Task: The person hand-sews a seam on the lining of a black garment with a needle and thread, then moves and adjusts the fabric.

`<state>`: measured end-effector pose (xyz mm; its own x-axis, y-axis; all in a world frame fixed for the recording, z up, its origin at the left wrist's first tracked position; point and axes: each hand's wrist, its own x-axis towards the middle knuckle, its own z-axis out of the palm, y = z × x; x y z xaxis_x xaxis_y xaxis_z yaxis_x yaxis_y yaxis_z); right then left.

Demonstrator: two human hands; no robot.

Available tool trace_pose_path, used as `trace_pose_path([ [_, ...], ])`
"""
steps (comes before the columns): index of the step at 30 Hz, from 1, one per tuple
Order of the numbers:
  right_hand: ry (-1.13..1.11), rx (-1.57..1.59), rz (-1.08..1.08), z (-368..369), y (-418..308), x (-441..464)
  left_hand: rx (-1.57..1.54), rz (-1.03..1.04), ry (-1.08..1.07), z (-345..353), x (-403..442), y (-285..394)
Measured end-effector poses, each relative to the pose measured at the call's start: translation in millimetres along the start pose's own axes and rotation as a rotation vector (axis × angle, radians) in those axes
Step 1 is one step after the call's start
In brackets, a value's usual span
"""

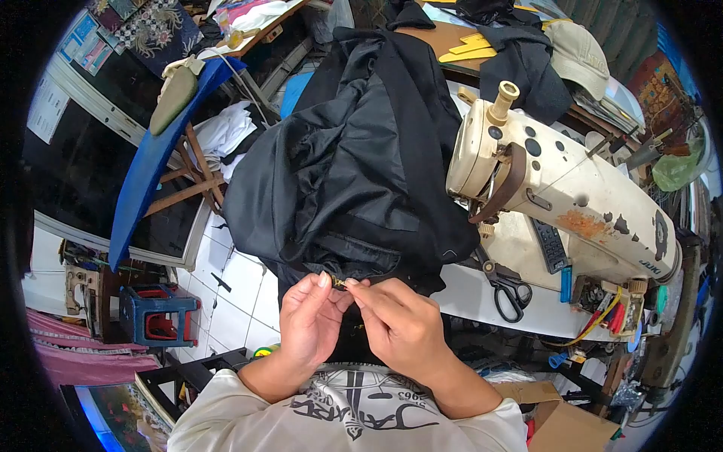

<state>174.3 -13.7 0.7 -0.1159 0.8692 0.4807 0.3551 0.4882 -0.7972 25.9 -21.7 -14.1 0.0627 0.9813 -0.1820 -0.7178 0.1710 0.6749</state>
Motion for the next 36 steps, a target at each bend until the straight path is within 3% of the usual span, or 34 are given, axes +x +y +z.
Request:
trace_pose_path([
  [36, -0.076, 0.01, 0.064, -9, -5, 1, 0.137, 0.121, 0.004, -7, 0, -11],
])
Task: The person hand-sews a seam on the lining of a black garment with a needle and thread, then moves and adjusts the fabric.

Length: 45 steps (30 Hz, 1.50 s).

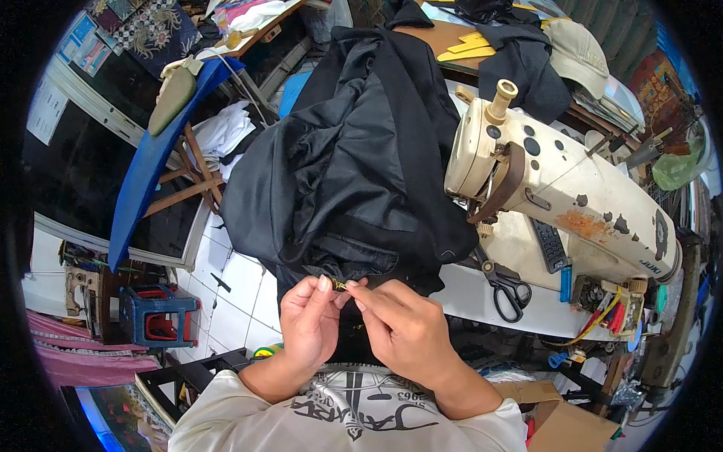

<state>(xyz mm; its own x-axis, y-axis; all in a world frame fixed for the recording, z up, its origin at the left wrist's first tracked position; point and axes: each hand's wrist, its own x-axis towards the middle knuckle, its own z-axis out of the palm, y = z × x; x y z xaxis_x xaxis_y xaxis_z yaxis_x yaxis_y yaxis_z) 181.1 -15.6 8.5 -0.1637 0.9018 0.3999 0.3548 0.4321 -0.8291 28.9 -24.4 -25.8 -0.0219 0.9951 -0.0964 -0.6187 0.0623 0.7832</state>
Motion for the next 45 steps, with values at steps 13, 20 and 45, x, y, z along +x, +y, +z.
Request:
trace_pose_path([
  [13, 0.008, 0.011, 0.008, 0, -1, 0, 0.074, 0.027, 0.016, -9, -1, -6],
  [20, -0.027, -0.022, 0.005, -4, -3, 2, 0.133, 0.059, 0.086, 2, -1, -3],
  [45, 0.093, 0.025, -0.092, 10, 8, 1, -0.12, -0.112, -0.003, -2, 1, 10],
])
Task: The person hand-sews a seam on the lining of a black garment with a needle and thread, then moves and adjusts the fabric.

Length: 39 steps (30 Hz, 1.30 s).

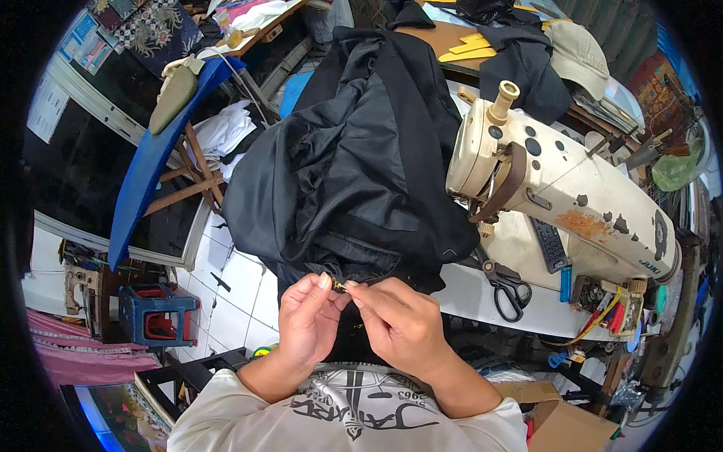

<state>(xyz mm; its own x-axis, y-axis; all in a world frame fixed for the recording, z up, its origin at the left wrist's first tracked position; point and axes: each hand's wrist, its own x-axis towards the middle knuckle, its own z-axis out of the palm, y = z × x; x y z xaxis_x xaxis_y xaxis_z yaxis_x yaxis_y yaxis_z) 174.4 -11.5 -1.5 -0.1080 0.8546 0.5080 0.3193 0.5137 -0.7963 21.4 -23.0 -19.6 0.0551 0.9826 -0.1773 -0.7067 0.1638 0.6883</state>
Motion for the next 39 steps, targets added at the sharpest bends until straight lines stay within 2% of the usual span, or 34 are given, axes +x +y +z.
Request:
trace_pose_path([
  [4, 0.009, 0.006, -0.01, 0, 1, 1, -0.039, 0.007, -0.013, 1, 0, -1],
  [16, -0.087, -0.027, 0.02, -9, -3, 2, 0.121, 0.093, 0.001, -5, 0, -7],
  [24, -0.074, -0.03, 0.042, -8, -5, 2, 0.344, 0.194, 0.092, 1, -3, -8],
  [34, -0.073, -0.025, 0.024, -7, 0, 1, 0.268, 0.141, 0.122, 3, -1, -8],
  [39, -0.127, -0.054, 0.066, -12, -8, -4, 0.395, 0.195, 0.133, 1, -11, -10],
])
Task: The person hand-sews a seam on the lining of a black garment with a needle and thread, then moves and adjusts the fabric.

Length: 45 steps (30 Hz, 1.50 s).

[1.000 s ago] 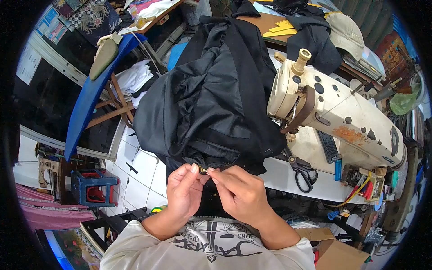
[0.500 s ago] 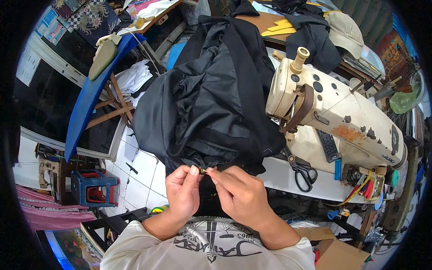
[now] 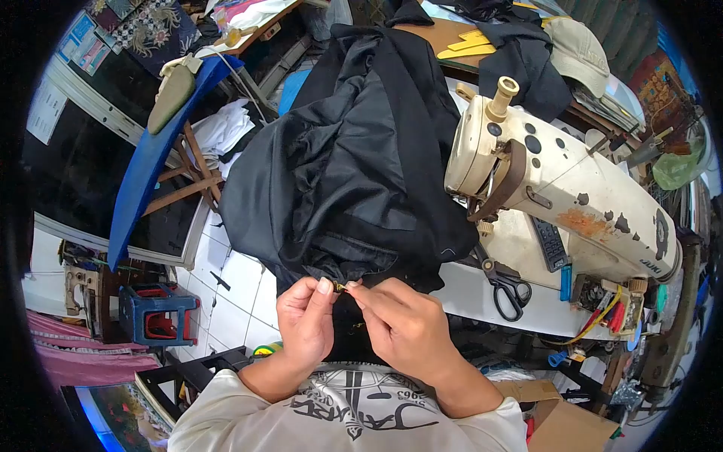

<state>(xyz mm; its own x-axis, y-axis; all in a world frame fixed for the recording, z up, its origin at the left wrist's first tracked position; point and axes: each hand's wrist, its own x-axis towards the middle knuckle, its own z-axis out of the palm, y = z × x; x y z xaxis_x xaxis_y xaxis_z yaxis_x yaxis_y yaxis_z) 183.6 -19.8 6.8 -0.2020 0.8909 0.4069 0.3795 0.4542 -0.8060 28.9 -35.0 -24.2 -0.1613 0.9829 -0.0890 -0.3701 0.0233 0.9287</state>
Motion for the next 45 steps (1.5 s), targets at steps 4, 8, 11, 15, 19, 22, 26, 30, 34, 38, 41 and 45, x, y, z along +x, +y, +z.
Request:
trace_pose_path([
  [4, -0.008, -0.01, 0.001, 0, 1, -1, 0.046, 0.024, -0.006, -3, 1, -3],
  [8, -0.004, -0.031, -0.013, 0, 2, 5, 0.07, 0.073, -0.004, 2, 6, -3],
  [11, 0.017, -0.017, -0.025, 3, 4, 6, 0.058, 0.066, -0.012, -1, 7, -4],
  [15, 0.05, 0.022, -0.054, 6, 10, 5, -0.228, -0.073, -0.071, -4, 9, -2],
  [19, 0.076, 0.051, -0.07, 8, 11, 5, -0.331, -0.131, -0.115, -4, 10, 3],
  [22, 0.081, 0.045, -0.086, 8, 12, 6, -0.344, -0.165, -0.11, -2, 10, 6],
  [26, 0.087, 0.055, -0.086, 8, 12, 6, -0.332, -0.139, -0.12, -3, 10, 4],
  [30, 0.099, 0.07, -0.081, 9, 13, 7, -0.292, -0.135, -0.102, -2, 8, 2],
  [34, 0.101, 0.076, -0.136, 10, 22, 7, -0.235, -0.11, -0.114, -5, 8, 0],
  [38, 0.038, 0.177, -0.327, 5, 30, 2, -0.161, -0.128, -0.105, -4, 9, -4],
  [41, -0.051, 0.252, -0.441, 3, 25, 1, -0.222, -0.139, -0.063, -2, 16, -9],
  [45, 0.012, 0.237, -0.407, 6, 32, 1, -0.169, -0.097, -0.065, -1, 12, -5],
])
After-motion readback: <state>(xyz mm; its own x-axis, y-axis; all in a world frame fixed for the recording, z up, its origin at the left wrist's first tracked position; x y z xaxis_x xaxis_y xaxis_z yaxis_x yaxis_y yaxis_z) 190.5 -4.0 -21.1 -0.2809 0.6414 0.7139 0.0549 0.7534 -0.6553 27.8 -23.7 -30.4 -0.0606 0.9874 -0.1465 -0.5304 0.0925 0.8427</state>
